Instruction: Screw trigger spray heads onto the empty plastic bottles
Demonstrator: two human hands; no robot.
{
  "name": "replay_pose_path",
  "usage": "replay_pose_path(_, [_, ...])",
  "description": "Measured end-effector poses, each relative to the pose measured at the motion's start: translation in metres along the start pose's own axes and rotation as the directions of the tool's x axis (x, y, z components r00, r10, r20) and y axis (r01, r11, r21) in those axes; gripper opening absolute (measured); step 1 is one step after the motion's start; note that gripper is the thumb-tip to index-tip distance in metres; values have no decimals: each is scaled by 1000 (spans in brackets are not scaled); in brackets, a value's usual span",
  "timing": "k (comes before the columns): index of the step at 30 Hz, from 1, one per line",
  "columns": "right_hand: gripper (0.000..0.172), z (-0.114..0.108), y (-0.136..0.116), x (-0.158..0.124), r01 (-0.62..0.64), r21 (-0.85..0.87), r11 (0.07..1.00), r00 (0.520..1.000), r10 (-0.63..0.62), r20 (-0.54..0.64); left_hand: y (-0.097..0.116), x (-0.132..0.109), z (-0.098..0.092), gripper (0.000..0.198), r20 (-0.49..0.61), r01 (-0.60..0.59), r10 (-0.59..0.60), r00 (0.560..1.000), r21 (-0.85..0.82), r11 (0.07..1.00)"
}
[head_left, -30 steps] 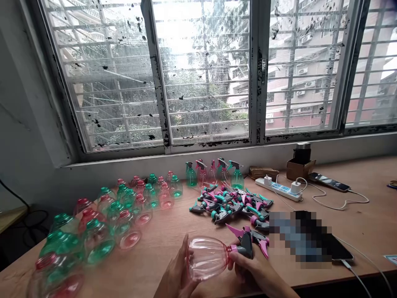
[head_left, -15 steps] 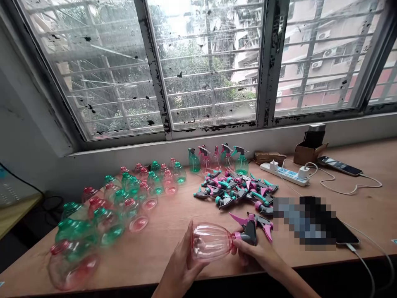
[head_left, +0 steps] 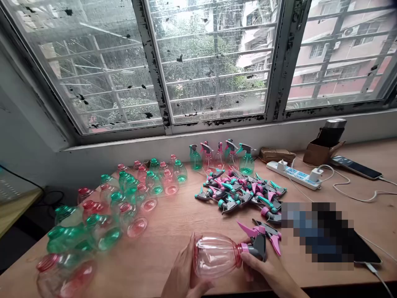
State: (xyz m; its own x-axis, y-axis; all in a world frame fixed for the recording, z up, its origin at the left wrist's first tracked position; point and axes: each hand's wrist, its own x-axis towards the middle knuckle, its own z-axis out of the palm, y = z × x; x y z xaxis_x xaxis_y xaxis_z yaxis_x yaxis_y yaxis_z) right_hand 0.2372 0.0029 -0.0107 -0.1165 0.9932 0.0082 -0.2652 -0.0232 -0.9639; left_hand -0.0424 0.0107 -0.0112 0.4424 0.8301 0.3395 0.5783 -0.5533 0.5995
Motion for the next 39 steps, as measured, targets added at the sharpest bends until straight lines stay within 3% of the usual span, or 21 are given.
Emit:
replay_pose_path(4, [49,2,1,2,-10,28,1000,998,12,-61,-10,0,8,108,-15,37,-37,999,-24,999])
replay_pose_path(10, [51,4,2,2,-29,-82,996,992,18,-127,-22,-4,23,93,-85,97,-99,992,-29,995])
replay_pose_path(14, [46,8,1,2,-18,-110,994,991,3,-134,-21,-4,15,113,-60,47,-53,997,-89,995])
replay_pose_path(21, [42,12,-3,7,-49,-113,992,994,37,-101,-21,-1,8,97,-15,145,-150,989,-195,970])
replay_pose_path(28, [42,15,-14,8,-77,-87,993,992,68,-104,0,5,-1,86,-9,211,-218,976,-219,953])
replay_pose_path(39, [50,8,-6,13,-54,-65,996,996,50,-73,-10,13,5,88,-125,155,-172,977,-136,979])
